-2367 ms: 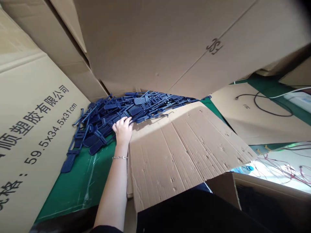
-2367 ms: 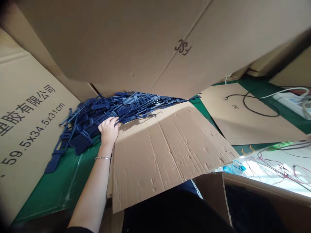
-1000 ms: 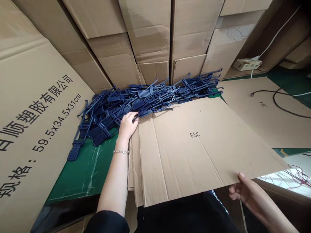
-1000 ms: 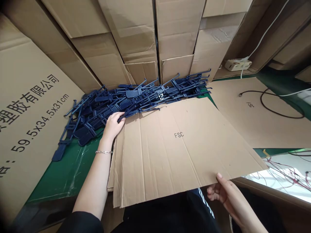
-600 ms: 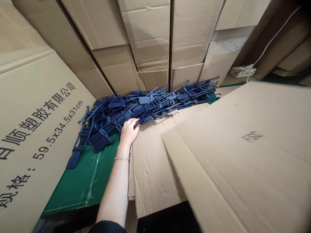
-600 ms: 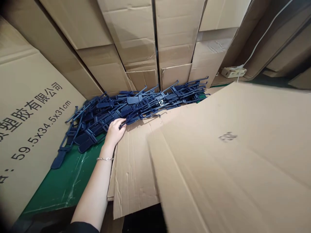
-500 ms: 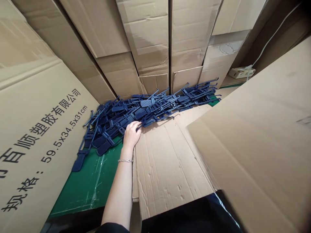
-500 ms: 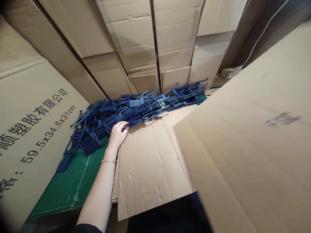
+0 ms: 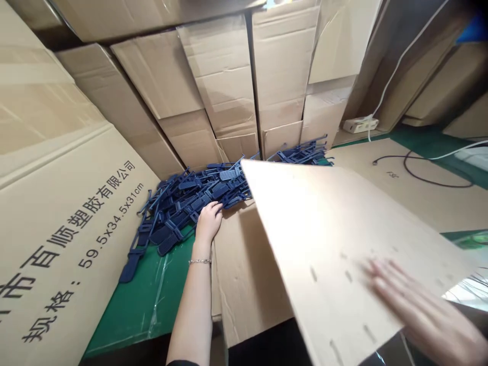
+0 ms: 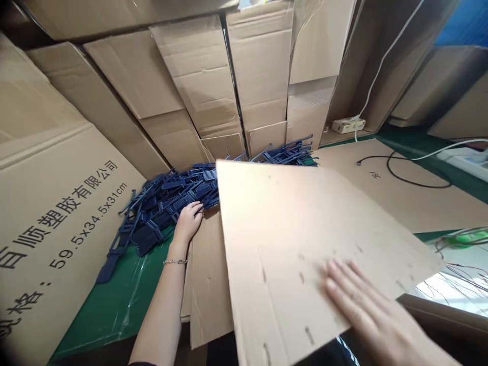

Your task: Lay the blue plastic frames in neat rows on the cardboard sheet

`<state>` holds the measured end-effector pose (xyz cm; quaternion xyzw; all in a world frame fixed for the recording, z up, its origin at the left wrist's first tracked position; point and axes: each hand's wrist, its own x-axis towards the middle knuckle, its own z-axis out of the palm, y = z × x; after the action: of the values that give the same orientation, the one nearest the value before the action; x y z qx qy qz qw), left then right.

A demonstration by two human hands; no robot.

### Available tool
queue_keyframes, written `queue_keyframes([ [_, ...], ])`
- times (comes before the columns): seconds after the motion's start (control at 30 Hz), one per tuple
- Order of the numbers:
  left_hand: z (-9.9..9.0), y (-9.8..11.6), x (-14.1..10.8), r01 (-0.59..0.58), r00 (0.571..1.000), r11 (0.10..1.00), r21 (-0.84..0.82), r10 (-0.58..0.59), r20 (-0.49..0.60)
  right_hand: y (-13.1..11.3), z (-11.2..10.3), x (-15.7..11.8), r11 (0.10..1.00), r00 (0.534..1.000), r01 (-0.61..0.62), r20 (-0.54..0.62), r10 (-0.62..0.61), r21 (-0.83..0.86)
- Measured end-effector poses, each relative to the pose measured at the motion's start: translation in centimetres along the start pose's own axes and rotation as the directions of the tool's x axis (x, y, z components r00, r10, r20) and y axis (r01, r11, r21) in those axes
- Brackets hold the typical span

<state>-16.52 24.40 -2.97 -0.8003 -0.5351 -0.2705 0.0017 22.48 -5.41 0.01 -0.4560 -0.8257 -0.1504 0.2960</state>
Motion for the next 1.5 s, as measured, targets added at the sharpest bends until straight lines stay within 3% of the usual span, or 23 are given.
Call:
queue_keyframes([
  [0.07, 0.0, 0.1, 0.0, 0.001, 1.000, 1.000, 0.005, -0.001, 0.003, -1.7, 1.4, -1.3, 0.972, 0.970, 0.220, 0.120, -0.210, -0.076],
  [0.1, 0.0, 0.2, 0.0, 0.008, 1.000, 1.000, 0.001, -0.008, 0.005, -2.7, 1.9, -1.8, 0.955, 0.951, 0.278, 0.167, -0.260, -0.098],
  [0.27, -0.4, 0.9, 1.0, 0.067, 0.996, 0.998, -0.012, -0.066, 0.065, -6.4, 3.5, -1.1, 0.924, 0.905, 0.368, 0.267, -0.332, -0.100],
  [0.43, -0.8, 1.3, 1.9, 0.011, 0.992, 1.000, -0.027, -0.008, 0.128, -6.8, 4.5, 2.7, 0.917, 0.862, 0.396, 0.329, -0.387, 0.042],
  [0.6, -0.6, 0.8, 2.1, 0.088, 0.984, 0.996, -0.033, -0.082, 0.155, -7.5, 6.8, 5.6, 0.934, 0.863, 0.313, 0.357, -0.356, 0.174],
  [0.67, -0.5, 0.7, 2.2, 0.111, 0.980, 0.994, -0.009, -0.108, 0.167, -7.5, 7.1, 6.8, 0.922, 0.833, 0.257, 0.418, -0.363, 0.288],
  [0.77, -0.4, 1.2, 2.3, 0.120, 0.976, 0.992, 0.026, -0.123, 0.179, -6.2, 6.7, 9.6, 0.847, 0.744, 0.058, 0.543, -0.390, 0.529],
  [0.87, -0.4, 1.9, 1.9, 0.130, 0.981, 0.991, 0.042, -0.135, 0.140, -3.5, 7.1, 13.4, 0.737, 0.711, -0.189, 0.608, -0.353, 0.649],
  [0.9, -0.4, 2.1, 1.7, 0.127, 0.984, 0.991, 0.038, -0.130, 0.118, -2.4, 7.9, 14.7, 0.728, 0.724, -0.255, 0.624, -0.293, 0.637],
  [0.97, -0.5, 2.3, 1.2, 0.111, 0.991, 0.993, 0.026, -0.113, 0.076, -0.4, 10.3, 17.3, 0.779, 0.814, -0.279, 0.568, -0.118, 0.562],
  [1.03, -0.6, 2.1, 0.7, 0.100, 0.993, 0.995, 0.024, -0.101, 0.053, 1.2, 13.7, 19.4, 0.883, 0.905, -0.264, 0.417, 0.087, 0.388],
  [1.1, -0.7, 1.8, 0.3, 0.107, 0.993, 0.994, 0.028, -0.108, 0.047, 2.2, 17.1, 21.1, 0.954, 0.954, -0.204, 0.264, 0.143, 0.219],
  [1.17, -0.9, 1.5, 0.1, 0.119, 0.991, 0.992, 0.032, -0.120, 0.052, 2.8, 19.7, 22.4, 0.979, 0.961, -0.184, 0.224, 0.161, 0.089],
  [1.27, -1.2, 1.1, 0.0, 0.135, 0.989, 0.990, 0.044, -0.138, 0.062, 2.8, 21.8, 23.6, 0.987, 0.967, -0.158, 0.201, 0.156, -0.007],
  [1.37, -1.4, 0.6, 0.0, 0.159, 0.985, 0.985, 0.062, -0.163, 0.064, 2.6, 22.2, 23.8, 0.994, 0.975, -0.108, 0.195, 0.109, -0.011],
  [1.5, -1.5, 0.0, -0.1, 0.211, 0.974, 0.971, 0.110, -0.219, 0.060, 2.8, 22.4, 23.3, 0.983, 0.966, -0.174, 0.202, 0.158, 0.063],
])
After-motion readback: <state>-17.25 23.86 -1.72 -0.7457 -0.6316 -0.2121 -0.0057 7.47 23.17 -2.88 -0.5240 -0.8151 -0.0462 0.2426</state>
